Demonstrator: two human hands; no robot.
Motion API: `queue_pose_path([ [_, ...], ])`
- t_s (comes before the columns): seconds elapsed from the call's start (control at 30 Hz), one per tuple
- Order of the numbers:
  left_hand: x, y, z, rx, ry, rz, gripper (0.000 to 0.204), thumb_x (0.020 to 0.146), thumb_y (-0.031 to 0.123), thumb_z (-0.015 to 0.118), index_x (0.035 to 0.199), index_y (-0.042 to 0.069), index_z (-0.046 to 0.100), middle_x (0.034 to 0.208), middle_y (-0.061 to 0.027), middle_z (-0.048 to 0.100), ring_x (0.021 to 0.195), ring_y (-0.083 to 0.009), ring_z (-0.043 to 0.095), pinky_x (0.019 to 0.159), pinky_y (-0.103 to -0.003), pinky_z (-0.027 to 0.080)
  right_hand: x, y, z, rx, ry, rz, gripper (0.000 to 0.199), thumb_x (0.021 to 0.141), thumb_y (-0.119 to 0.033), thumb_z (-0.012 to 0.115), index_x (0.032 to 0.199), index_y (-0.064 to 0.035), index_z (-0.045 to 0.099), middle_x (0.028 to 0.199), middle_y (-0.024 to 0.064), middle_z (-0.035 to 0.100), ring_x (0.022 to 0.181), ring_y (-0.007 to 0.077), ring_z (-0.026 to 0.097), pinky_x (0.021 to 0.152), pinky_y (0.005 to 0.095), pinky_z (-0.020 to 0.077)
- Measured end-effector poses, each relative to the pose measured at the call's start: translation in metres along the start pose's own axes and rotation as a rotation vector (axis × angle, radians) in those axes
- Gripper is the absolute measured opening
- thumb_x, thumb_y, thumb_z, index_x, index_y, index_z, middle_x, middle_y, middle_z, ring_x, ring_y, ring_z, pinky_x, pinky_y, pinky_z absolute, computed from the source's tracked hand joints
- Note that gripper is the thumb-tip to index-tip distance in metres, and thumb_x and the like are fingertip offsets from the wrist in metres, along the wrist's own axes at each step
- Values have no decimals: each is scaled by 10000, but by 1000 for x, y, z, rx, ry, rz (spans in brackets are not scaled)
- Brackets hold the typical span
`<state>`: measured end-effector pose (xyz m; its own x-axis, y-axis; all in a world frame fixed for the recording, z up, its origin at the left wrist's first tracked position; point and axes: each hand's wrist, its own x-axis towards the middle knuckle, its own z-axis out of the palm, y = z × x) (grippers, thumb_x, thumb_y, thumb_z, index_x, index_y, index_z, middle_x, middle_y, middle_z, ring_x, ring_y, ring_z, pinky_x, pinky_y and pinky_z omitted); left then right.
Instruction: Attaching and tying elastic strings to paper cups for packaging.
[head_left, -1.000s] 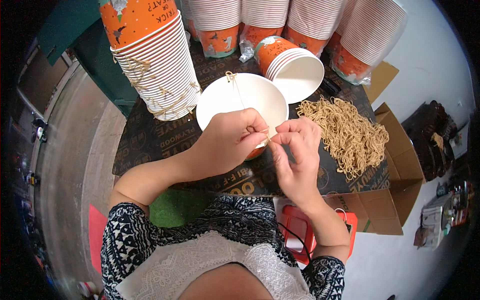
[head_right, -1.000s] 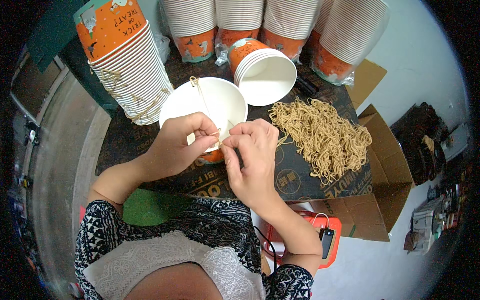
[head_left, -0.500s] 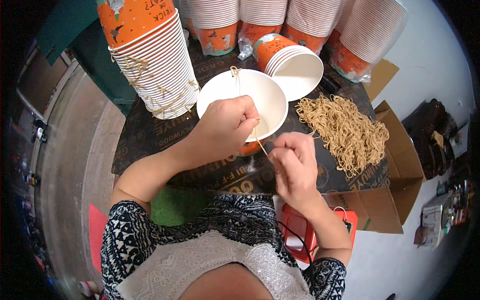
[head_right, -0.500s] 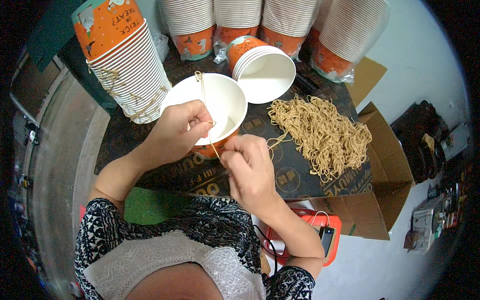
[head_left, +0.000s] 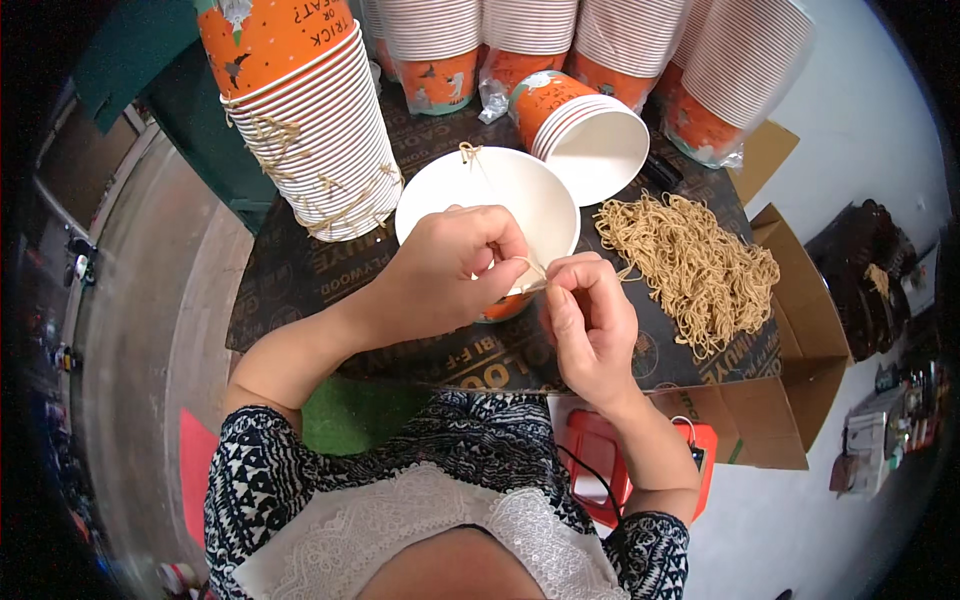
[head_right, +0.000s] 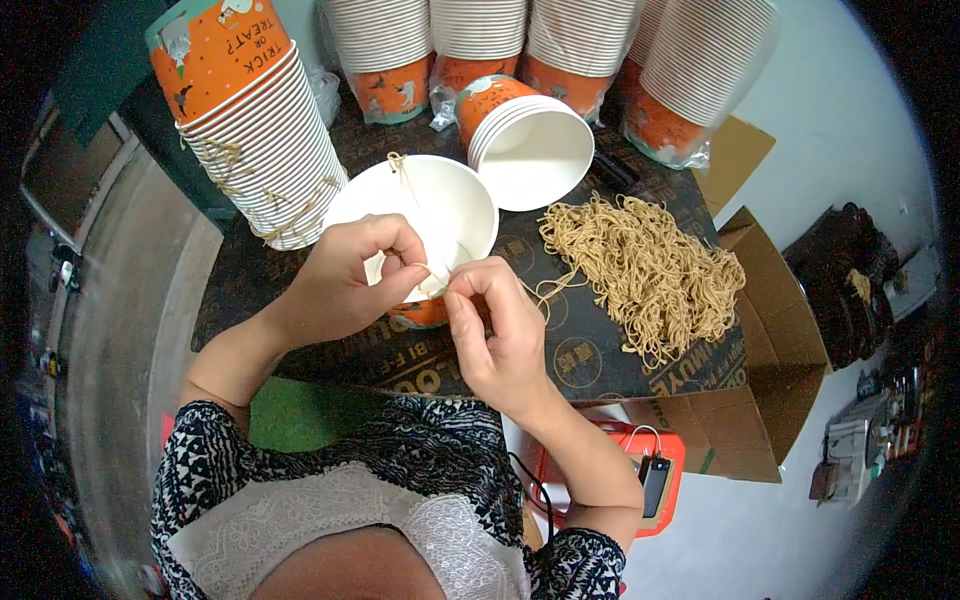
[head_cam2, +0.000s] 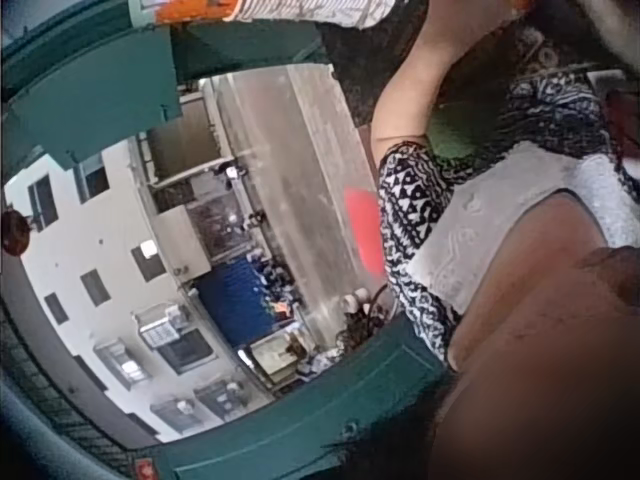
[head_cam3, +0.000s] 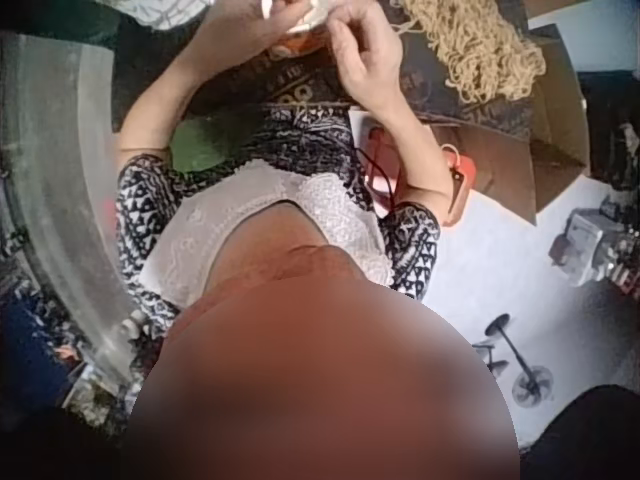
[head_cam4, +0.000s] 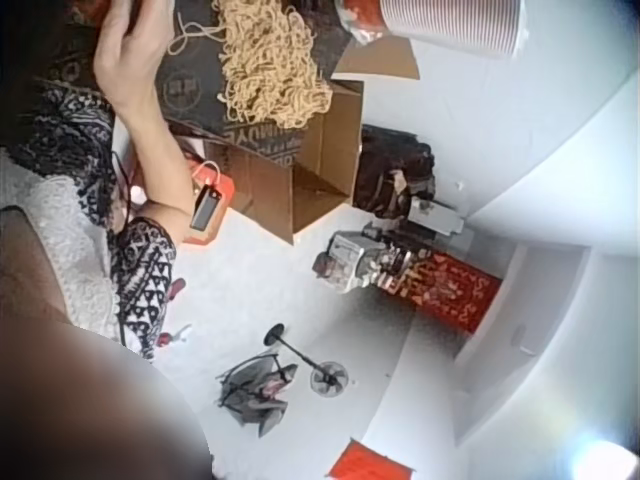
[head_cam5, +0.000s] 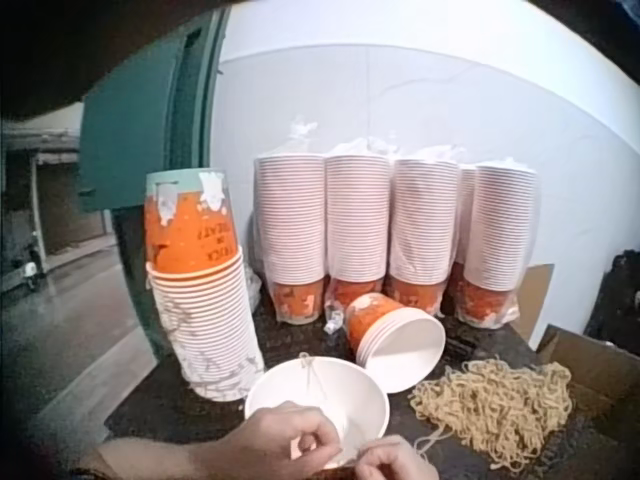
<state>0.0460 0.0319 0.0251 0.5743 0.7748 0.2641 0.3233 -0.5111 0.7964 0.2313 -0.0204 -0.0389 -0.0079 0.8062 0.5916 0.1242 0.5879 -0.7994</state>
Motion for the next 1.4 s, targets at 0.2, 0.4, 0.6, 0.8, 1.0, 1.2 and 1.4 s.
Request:
queue_pose_path([
  [0.2,-8,-7,3,352,77,349,165,778,-24,677,840,76,561,756,-2,565,711,-171,554,866,-351,462,-5,4,3,-27,91,18,70,885,34,622,908,1,565,764,54,518,630,122,471,582,261,397],
  [0.4,-17,-7,8,289,7,441,223,766,-7,671,899,109,534,794,-23,563,741,-239,596,1034,-531,361,-7,4,6,-94,102,-21,108,859,51,660,901,1,573,756,48,507,603,104,441,544,243,368],
  [0.6,-15,-8,10,256,54,467,223,776,-7,674,904,107,530,772,-12,557,732,-227,596,1042,-523,360,-4,-8,7,-231,61,-107,91,868,62,647,882,4,579,779,39,511,650,92,454,577,223,361],
  [0.8,-13,-10,13,226,71,465,191,813,7,673,896,104,531,760,-7,574,682,-212,590,1043,-522,368,-5,0,4,-345,58,-324,171,800,74,698,945,-2,648,796,115,586,629,208,593,530,296,470],
  [1.0,-11,-12,15,223,96,456,165,831,17,671,892,97,540,742,-6,590,647,-214,593,1035,-520,384,-8,-3,8,-312,77,-300,177,800,64,705,958,-6,669,802,115,590,631,204,590,541,291,468],
  [1.2,-10,-14,16,255,135,452,150,830,-15,669,908,79,583,785,0,619,709,-162,618,1062,-513,388,-14,-7,6,-127,84,-72,79,862,37,675,938,18,668,820,58,568,619,90,500,534,217,392],
  [1.4,-11,-10,13,294,75,495,231,796,2,675,949,100,532,751,-11,573,735,-222,618,1072,-533,332,-14,-15,4,-47,58,81,48,893,33,619,915,41,660,836,43,564,726,101,492,634,229,382],
])
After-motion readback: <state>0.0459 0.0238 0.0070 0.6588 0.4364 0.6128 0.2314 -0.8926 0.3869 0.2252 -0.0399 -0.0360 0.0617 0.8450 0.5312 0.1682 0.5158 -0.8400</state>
